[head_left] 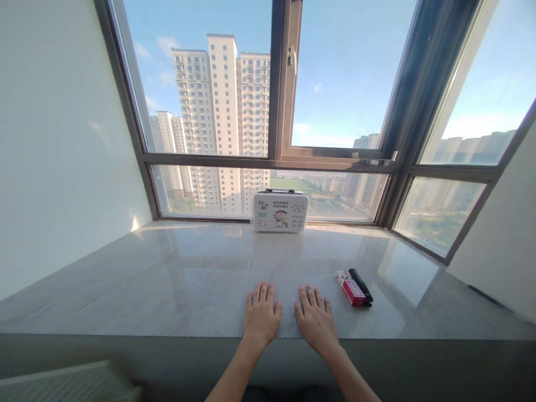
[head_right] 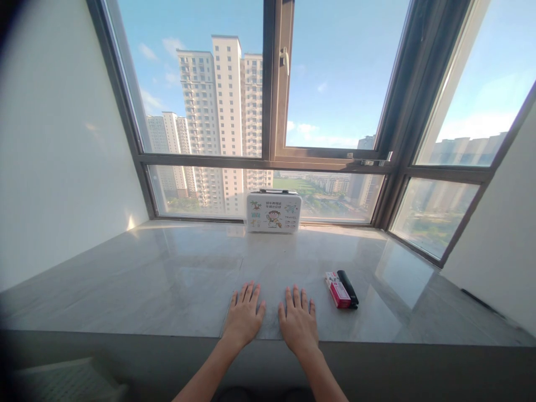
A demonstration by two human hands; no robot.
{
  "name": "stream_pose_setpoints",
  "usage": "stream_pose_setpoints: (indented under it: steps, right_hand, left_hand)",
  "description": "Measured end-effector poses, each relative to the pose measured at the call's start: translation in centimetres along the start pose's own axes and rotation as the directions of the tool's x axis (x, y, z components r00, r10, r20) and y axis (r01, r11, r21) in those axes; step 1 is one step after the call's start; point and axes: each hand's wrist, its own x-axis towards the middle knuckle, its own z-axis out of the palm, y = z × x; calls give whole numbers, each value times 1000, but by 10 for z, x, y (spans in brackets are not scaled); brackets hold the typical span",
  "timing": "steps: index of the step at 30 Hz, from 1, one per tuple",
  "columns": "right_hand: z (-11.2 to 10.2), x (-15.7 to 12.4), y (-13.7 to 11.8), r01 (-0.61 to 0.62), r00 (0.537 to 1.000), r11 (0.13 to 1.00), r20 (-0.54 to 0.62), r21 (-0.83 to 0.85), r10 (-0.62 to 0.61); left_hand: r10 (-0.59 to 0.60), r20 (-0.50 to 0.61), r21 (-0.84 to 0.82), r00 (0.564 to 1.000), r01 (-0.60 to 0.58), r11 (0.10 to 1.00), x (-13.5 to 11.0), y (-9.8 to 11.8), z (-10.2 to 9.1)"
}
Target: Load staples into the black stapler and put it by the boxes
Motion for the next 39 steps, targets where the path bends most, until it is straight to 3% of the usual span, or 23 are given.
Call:
stream_pose_setpoints:
  steps: [39]
  right_hand:
    - [-4, -12, -1, 31, 998, 999, -52, -15, -32]
  left_hand:
    - [26, -51, -46, 998, -28, 999, -10, 2, -5]
